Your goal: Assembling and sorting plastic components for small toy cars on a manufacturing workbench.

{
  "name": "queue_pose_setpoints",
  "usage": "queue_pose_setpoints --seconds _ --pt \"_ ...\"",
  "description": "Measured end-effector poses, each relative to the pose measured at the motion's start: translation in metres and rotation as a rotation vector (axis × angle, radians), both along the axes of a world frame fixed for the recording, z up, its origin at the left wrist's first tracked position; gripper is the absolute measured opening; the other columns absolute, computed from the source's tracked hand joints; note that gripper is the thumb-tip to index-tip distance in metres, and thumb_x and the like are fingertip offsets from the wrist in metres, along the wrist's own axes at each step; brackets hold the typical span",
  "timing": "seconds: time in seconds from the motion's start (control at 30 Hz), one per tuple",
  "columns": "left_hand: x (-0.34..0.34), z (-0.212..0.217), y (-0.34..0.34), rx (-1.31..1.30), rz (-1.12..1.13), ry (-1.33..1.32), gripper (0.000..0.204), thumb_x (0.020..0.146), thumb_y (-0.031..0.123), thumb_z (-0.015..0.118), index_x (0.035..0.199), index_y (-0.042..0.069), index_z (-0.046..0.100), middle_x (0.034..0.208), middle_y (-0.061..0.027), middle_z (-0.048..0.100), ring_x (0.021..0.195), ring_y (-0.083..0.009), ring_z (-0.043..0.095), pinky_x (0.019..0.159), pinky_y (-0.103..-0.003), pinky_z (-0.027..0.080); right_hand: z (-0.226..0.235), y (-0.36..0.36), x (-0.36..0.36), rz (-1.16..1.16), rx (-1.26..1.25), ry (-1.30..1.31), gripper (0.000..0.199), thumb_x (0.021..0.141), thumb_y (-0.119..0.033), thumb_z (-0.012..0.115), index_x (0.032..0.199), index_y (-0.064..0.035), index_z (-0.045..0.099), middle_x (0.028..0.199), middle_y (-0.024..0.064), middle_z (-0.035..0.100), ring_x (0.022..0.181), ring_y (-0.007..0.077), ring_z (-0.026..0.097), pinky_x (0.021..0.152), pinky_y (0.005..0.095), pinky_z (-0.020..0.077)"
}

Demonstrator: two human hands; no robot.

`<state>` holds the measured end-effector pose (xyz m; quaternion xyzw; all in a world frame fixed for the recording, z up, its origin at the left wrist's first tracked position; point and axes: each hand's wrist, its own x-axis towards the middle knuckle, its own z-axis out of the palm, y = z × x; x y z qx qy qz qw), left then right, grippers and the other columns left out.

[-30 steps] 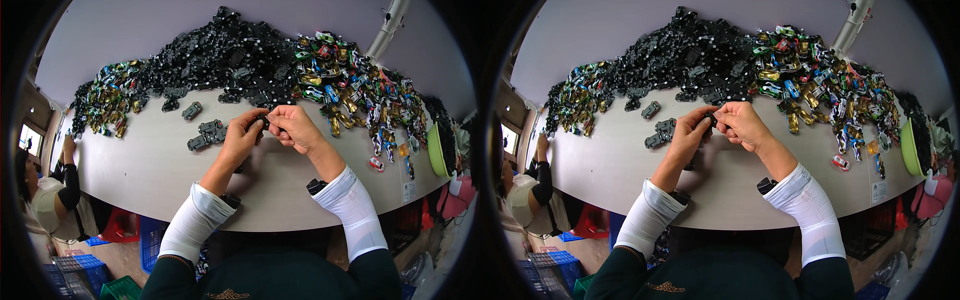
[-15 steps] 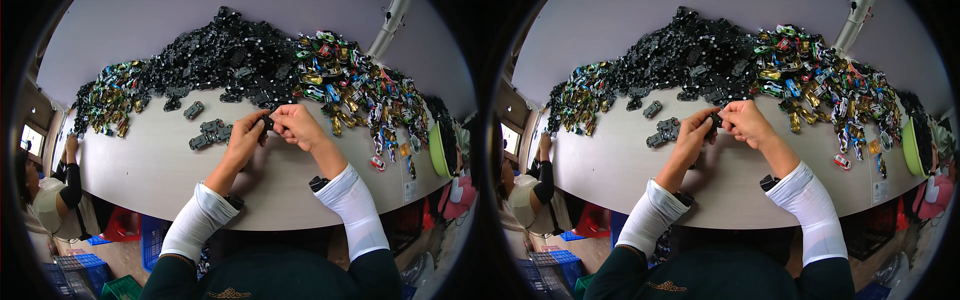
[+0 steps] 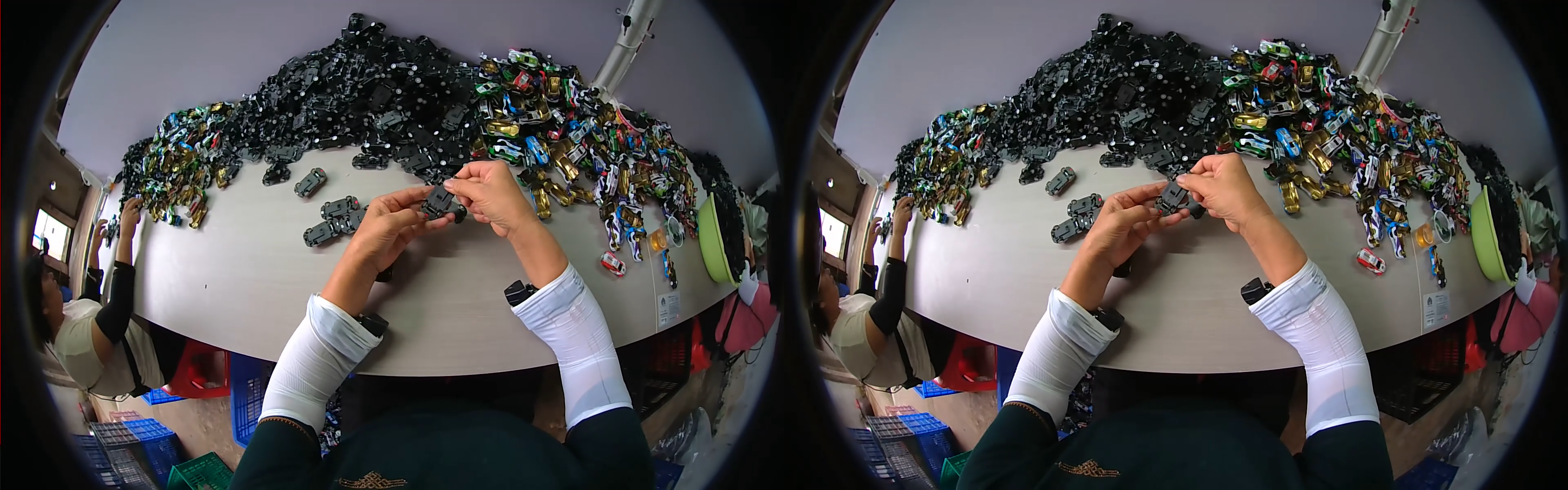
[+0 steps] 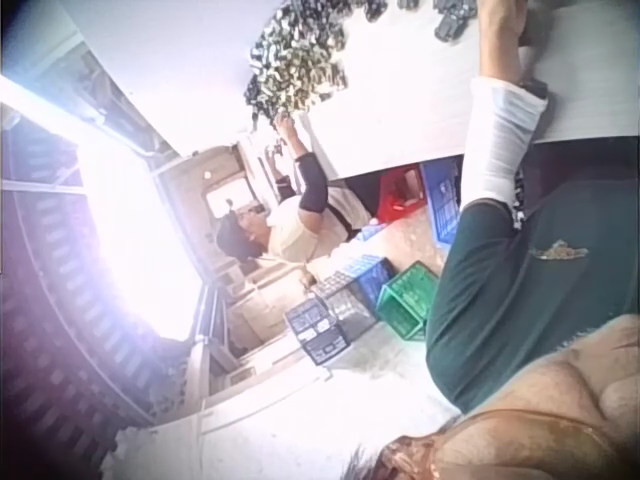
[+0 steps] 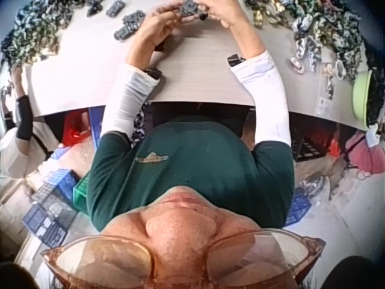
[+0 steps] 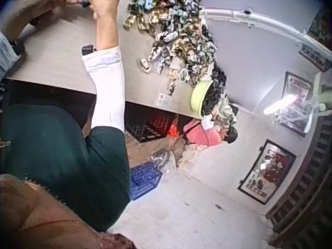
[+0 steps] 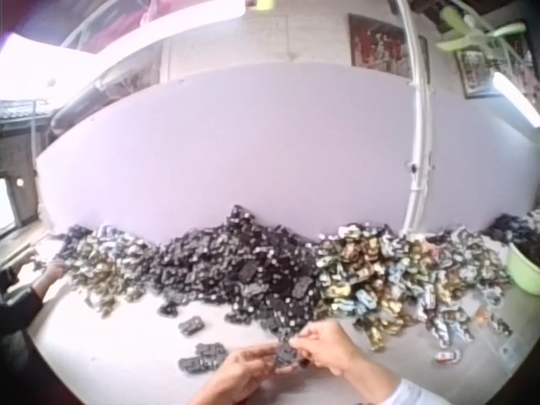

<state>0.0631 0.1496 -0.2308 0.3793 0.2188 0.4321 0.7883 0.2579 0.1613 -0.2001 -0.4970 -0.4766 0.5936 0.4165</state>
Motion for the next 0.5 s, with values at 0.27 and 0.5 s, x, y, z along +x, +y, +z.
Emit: queue_pose_setpoints --seconds 0.27,0.5 --pt "0.0029 -0.0030 -0.0005 -0.007 0.066 0.085 0.043 0.078 -0.014 0.041 0.120 -0.017 0.047 0.115 -0.0232 0.058 0.102 -0.0345 0.063 0.095 -0.038 0.053 -0.0002 -0.0009 -0.0039 -0.011 0.033 -0.051 0.013 0.086 -0.009 0.067 0.079 0.0001 0.061 0.059 0.0005 0.053 0.039 0.0001 0.036 0.033 0.0174 0.0210" --pt "0.0068 -0.0016 -0.0025 0.059 0.127 0.190 0.047 0.073 -0.015 0.038 0.118 -0.019 0.048 0.114 -0.0228 0.057 0.096 -0.0318 0.065 0.090 -0.036 0.056 0.0008 -0.0031 -0.0078 -0.012 0.040 -0.060 0.011 0.085 -0.008 0.067 0.081 0.0009 0.061 0.059 0.0008 0.053 0.040 0.0005 0.036 0.033 0.0175 0.0214"
